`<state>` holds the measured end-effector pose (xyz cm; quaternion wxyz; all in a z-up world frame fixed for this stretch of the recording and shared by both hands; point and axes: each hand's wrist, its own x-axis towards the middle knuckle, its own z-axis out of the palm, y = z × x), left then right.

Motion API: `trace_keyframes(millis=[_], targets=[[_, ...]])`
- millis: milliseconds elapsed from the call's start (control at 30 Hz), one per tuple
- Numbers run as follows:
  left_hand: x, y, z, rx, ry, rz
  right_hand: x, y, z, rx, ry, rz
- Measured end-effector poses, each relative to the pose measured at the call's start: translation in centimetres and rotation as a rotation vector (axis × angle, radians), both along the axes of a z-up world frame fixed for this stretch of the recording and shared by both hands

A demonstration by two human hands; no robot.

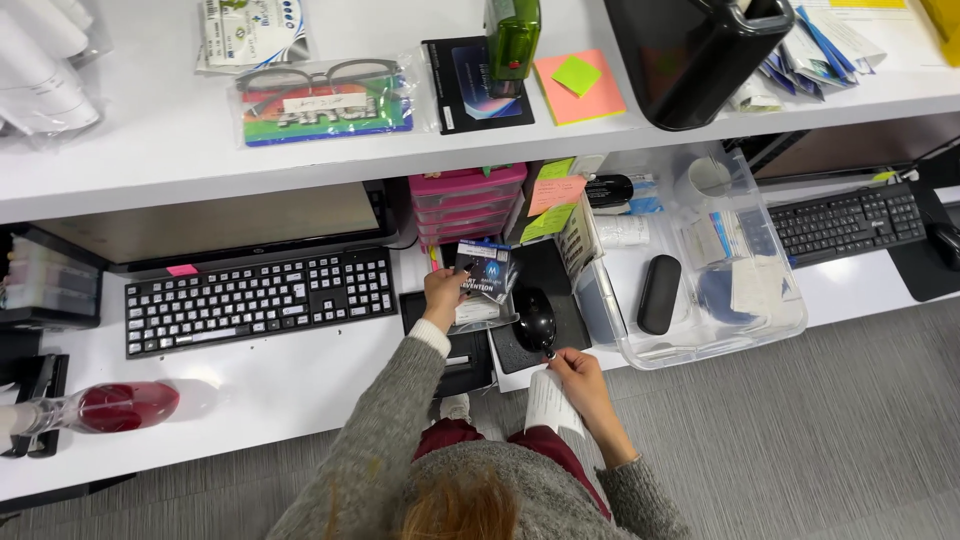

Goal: Cleaning desk surfaces, wiping a mouse and mousepad, and organizing papers and office supplies into a plastic bin.

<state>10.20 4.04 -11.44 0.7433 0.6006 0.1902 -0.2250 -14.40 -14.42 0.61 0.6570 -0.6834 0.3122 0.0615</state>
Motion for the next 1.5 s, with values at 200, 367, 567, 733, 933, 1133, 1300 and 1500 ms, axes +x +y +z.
trace_keyframes(millis=[200,367,567,733,933,1133,1300,1500], targets=[[-2.5,6.5,7.5,-0.017,-0.082,-0.359,4.4,0.0,1.4,-0.344,-0.343,0.173],[-3.1,6.4,4.6,-0.06,-0.237,-0.313,8.0,2.0,-1.6,-0.763,-0.167,0.286],[-6.1,6.6,6.5,-0.076,-0.18,-0.159,8.9,2.2,-2.8,-0.989,-0.083,0.301],[-8.0,8.0,4.9,-0.172,-0.053,-0.098,8.9,1.1,-3.4,-0.994,-0.173,0.373],[-10.3,7.9,4.8,-0.518,0.055,0.064,7.4,1.4,-2.5,-0.284,-0.145,0.22],[-10.8,3.3,11.7,-0.665,-0.029,0.102,6.8,5.3,1.3,0.323,-0.309,-0.09],[-10.5,1.2,17.1,-0.432,-0.295,0.103,7.0,4.7,6.9,0.139,-0.451,0.095],[-11.3,-2.4,19.0,-0.197,-0.58,-0.002,6.0,2.3,6.5,-0.092,-0.618,0.055]])
